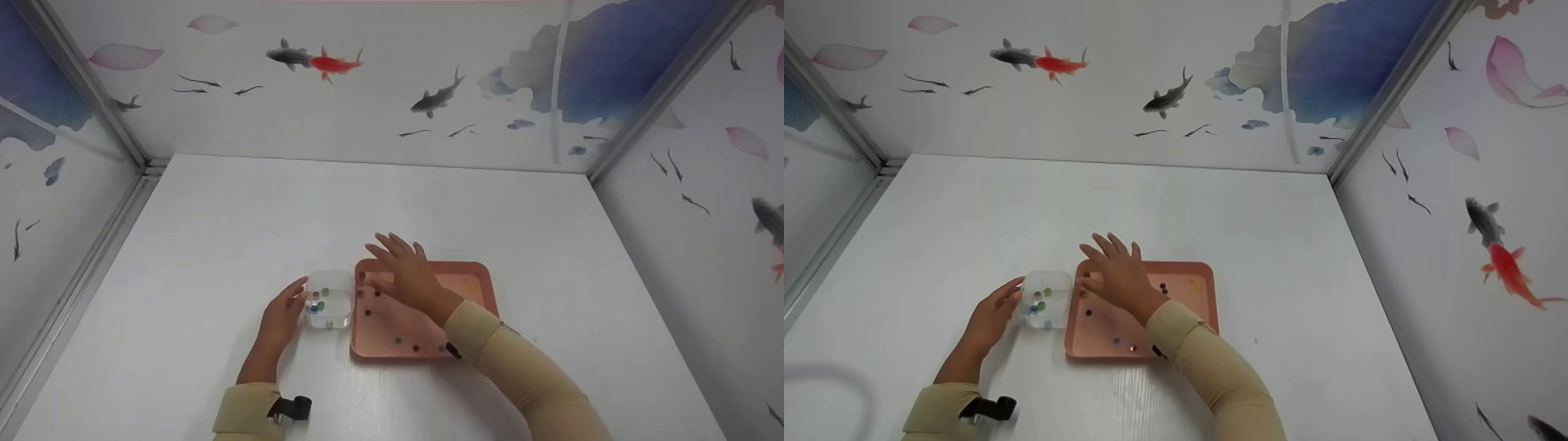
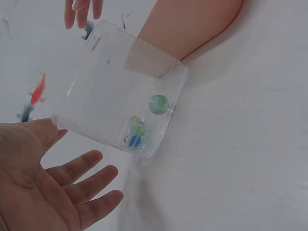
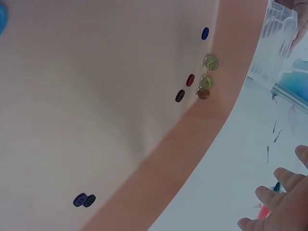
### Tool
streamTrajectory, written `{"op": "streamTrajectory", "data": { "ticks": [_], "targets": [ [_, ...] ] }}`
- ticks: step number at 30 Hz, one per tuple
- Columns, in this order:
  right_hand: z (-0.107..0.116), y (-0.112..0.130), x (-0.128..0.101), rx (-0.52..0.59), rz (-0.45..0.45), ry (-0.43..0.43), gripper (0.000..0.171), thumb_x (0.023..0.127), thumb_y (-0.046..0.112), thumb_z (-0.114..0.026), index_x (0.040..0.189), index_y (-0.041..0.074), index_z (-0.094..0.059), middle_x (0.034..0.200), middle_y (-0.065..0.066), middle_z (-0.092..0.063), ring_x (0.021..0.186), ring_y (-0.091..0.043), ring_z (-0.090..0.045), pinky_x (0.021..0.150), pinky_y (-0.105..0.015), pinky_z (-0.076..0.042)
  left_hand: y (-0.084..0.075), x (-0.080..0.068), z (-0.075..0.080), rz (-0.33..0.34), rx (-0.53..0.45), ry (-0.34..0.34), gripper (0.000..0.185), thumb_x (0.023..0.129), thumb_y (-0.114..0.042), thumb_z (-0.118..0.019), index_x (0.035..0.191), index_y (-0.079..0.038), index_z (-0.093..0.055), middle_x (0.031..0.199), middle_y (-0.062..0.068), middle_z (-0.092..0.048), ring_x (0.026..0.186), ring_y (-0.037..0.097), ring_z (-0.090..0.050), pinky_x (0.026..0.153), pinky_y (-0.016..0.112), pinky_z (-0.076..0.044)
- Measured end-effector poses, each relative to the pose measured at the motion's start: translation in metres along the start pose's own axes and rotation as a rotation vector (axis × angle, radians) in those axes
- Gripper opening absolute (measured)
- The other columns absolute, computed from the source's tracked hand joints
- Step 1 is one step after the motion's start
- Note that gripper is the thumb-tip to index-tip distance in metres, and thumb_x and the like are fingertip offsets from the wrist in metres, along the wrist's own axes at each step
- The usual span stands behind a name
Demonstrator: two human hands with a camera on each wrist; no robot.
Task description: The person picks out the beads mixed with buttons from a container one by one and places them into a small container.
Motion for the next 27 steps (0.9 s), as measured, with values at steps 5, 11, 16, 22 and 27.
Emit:
{"op": "streamTrajectory", "data": {
  "ticks": [5, 11, 16, 22, 27],
  "targets": [
    [-0.001, -0.004, -0.001, 0.028, 0.002, -0.005, 0.06, 0.092, 0.041, -0.065, 0.144, 0.017, -0.046, 0.152, -0.006, -0.039, 0.141, -0.028, -0.034, 0.109, -0.057, -0.032, 0.0, 0.0, 0.0, -0.019, -0.01, -0.003, 0.044, 0.104, -0.023, -0.044, 0.147, -0.016, -0.041, 0.146, 0.019, -0.043, 0.135, 0.041, -0.039, 0.108, 0.055, -0.034],
    [-0.004, -0.007, -0.002, 0.075, 0.008, -0.001, 0.058, 0.094, 0.038, -0.063, 0.144, 0.015, -0.047, 0.15, -0.005, -0.041, 0.14, -0.026, -0.036, 0.11, -0.052, -0.033, 0.0, 0.0, 0.0, -0.025, -0.022, -0.006, 0.044, 0.104, -0.023, -0.044, 0.147, -0.015, -0.041, 0.146, 0.02, -0.044, 0.134, 0.041, -0.041, 0.107, 0.055, -0.036],
    [-0.004, -0.008, -0.002, 0.134, -0.002, 0.017, 0.057, 0.093, 0.034, -0.065, 0.143, 0.014, -0.048, 0.15, -0.005, -0.042, 0.138, -0.025, -0.038, 0.111, -0.049, -0.034, 0.001, 0.0, 0.0, -0.018, -0.012, -0.007, 0.044, 0.104, -0.023, -0.044, 0.147, -0.016, -0.041, 0.146, 0.019, -0.044, 0.135, 0.041, -0.04, 0.108, 0.056, -0.035],
    [-0.007, -0.012, 0.0, 0.202, -0.009, 0.05, 0.054, 0.094, 0.032, -0.065, 0.142, 0.013, -0.049, 0.149, -0.004, -0.044, 0.137, -0.025, -0.04, 0.111, -0.045, -0.036, 0.002, 0.002, 0.0, -0.008, -0.021, -0.003, 0.044, 0.104, -0.023, -0.044, 0.148, -0.017, -0.04, 0.147, 0.018, -0.043, 0.136, 0.04, -0.039, 0.109, 0.056, -0.034],
    [-0.01, -0.015, 0.0, 0.246, -0.011, 0.071, 0.053, 0.094, 0.03, -0.065, 0.141, 0.013, -0.05, 0.146, -0.004, -0.048, 0.136, -0.024, -0.042, 0.111, -0.041, -0.036, 0.002, 0.002, -0.001, 0.004, -0.023, 0.001, 0.044, 0.104, -0.024, -0.044, 0.148, -0.018, -0.04, 0.148, 0.018, -0.042, 0.136, 0.04, -0.038, 0.109, 0.056, -0.033]
  ]
}}
Point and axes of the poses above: each hand's wrist, its own x-axis towards the middle knuckle, its own z-axis out of the back of the hand, y = z × x, the point moved 6 cm from there along x, towards the middle knuckle
